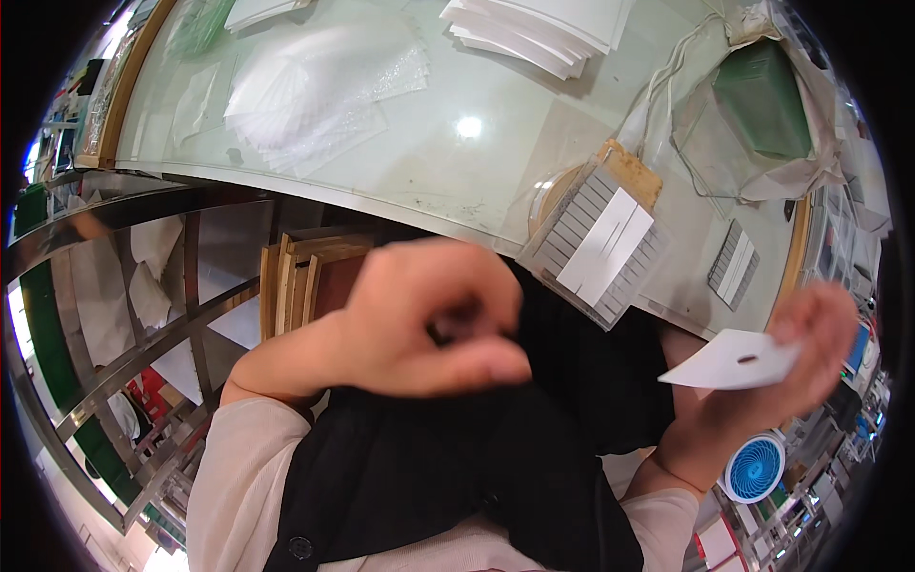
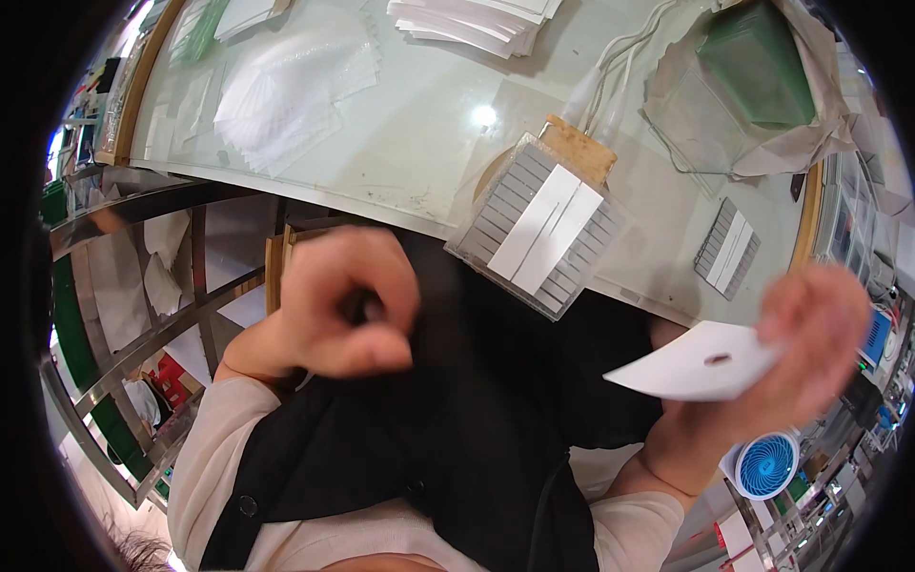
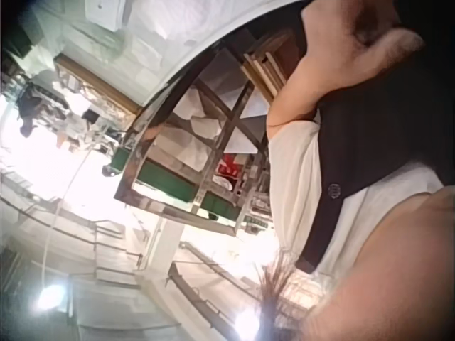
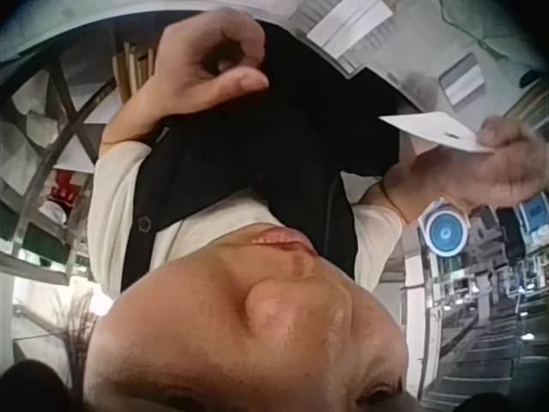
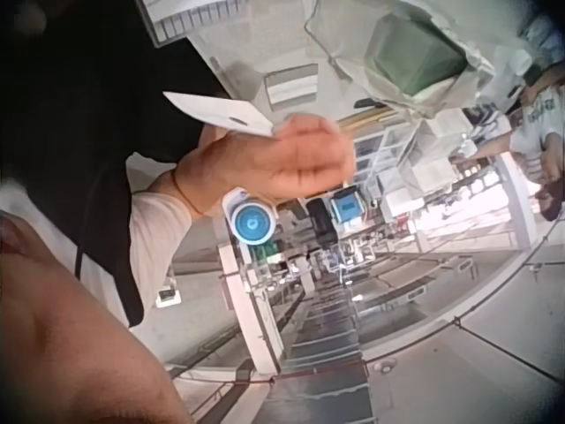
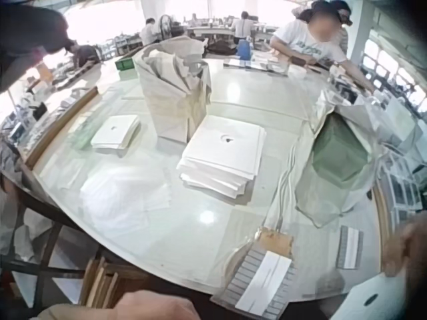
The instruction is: Manually assembling and inspecting small solar panels at a factory workbench.
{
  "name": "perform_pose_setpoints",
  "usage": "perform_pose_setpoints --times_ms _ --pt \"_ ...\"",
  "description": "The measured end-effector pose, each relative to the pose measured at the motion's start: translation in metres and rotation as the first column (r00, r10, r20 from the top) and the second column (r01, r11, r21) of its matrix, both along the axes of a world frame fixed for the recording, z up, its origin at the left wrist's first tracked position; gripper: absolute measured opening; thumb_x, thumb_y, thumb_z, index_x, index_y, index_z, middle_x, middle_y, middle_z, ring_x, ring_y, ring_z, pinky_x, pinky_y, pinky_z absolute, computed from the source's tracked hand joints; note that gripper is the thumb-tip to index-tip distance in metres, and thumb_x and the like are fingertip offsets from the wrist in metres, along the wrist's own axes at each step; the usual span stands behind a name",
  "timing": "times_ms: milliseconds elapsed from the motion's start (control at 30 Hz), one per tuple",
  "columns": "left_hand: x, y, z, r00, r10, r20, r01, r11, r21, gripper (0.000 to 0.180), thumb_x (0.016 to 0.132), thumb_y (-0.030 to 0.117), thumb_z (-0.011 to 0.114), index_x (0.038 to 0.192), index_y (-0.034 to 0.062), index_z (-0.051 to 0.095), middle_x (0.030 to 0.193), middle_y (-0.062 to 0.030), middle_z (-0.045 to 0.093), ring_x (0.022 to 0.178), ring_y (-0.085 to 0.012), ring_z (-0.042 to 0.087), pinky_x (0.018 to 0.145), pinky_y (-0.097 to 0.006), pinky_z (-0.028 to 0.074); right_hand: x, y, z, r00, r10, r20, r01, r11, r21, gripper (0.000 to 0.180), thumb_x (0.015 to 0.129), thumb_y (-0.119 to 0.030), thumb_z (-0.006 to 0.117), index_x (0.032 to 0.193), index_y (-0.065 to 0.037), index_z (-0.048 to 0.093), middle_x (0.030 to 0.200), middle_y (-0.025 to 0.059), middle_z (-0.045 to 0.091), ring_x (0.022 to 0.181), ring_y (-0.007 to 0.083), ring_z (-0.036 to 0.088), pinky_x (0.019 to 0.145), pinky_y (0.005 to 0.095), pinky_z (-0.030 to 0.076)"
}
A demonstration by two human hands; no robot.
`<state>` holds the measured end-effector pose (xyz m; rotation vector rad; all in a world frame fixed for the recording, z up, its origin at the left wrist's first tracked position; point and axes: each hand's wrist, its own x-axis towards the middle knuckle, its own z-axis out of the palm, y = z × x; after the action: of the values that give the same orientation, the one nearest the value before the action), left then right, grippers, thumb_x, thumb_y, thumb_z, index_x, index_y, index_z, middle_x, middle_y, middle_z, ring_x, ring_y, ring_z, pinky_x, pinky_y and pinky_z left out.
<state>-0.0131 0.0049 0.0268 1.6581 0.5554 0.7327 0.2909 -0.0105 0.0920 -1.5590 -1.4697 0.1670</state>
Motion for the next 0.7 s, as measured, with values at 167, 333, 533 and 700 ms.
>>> perform_pose_setpoints --times_ms 167,333,533,700 --pt "0.048 -0.019 0.013 0.85 -0.21 0.484 0.451 0.766 -0.459 0.052 0.092 0.037 0.057 0.122 -0.0038 0.046 0.091 -0.0089 0.06 0.08 -0.0155 0.058 0.072 -0.027 0.048 -0.038 -0.037 0.067 0.54 0.53 0.654 -0.486 0.831 -0.272 0.036 0.067 -0.002 0.076 0.087 -0.003 0.048 0.073 0.0077 0.053 0.06 0.0218 0.053 0.055 0.0318 0.044" --pt "0.046 -0.018 0.021 0.909 -0.176 0.378 0.32 0.876 -0.361 0.034 0.092 0.012 0.056 0.121 -0.0031 0.047 0.092 -0.008 0.058 0.075 -0.0105 0.057 0.065 -0.026 0.047 -0.052 -0.017 -0.021 0.506 0.158 0.848 -0.841 0.311 0.443 0.019 0.095 -0.025 0.046 0.09 -0.006 0.047 0.078 0.0048 0.044 0.068 0.0225 0.047 0.058 0.0372 0.043" --pt "0.038 -0.017 0.018 0.979 0.123 0.162 -0.151 0.972 0.178 0.033 0.079 -0.011 0.055 0.112 -0.007 0.057 0.087 -0.014 0.062 0.068 -0.0212 0.062 0.059 -0.027 0.049 -0.041 -0.025 -0.003 0.73 -0.048 0.682 -0.273 0.894 0.355 0.031 0.093 -0.039 0.048 0.106 -0.011 0.052 0.081 0.011 0.054 0.08 0.0258 0.056 0.066 0.0341 0.049" --pt "0.029 -0.02 0.008 0.98 0.146 0.135 -0.17 0.966 0.195 0.026 0.079 -0.007 0.06 0.105 -0.0044 0.057 0.09 -0.0166 0.064 0.073 -0.0245 0.065 0.066 -0.029 0.053 -0.022 -0.037 -0.003 0.905 0.423 -0.038 -0.423 0.892 -0.159 0.017 0.09 -0.021 0.056 0.086 -0.005 0.061 0.083 0.0096 0.055 0.067 0.0159 0.051 0.058 0.0228 0.037"
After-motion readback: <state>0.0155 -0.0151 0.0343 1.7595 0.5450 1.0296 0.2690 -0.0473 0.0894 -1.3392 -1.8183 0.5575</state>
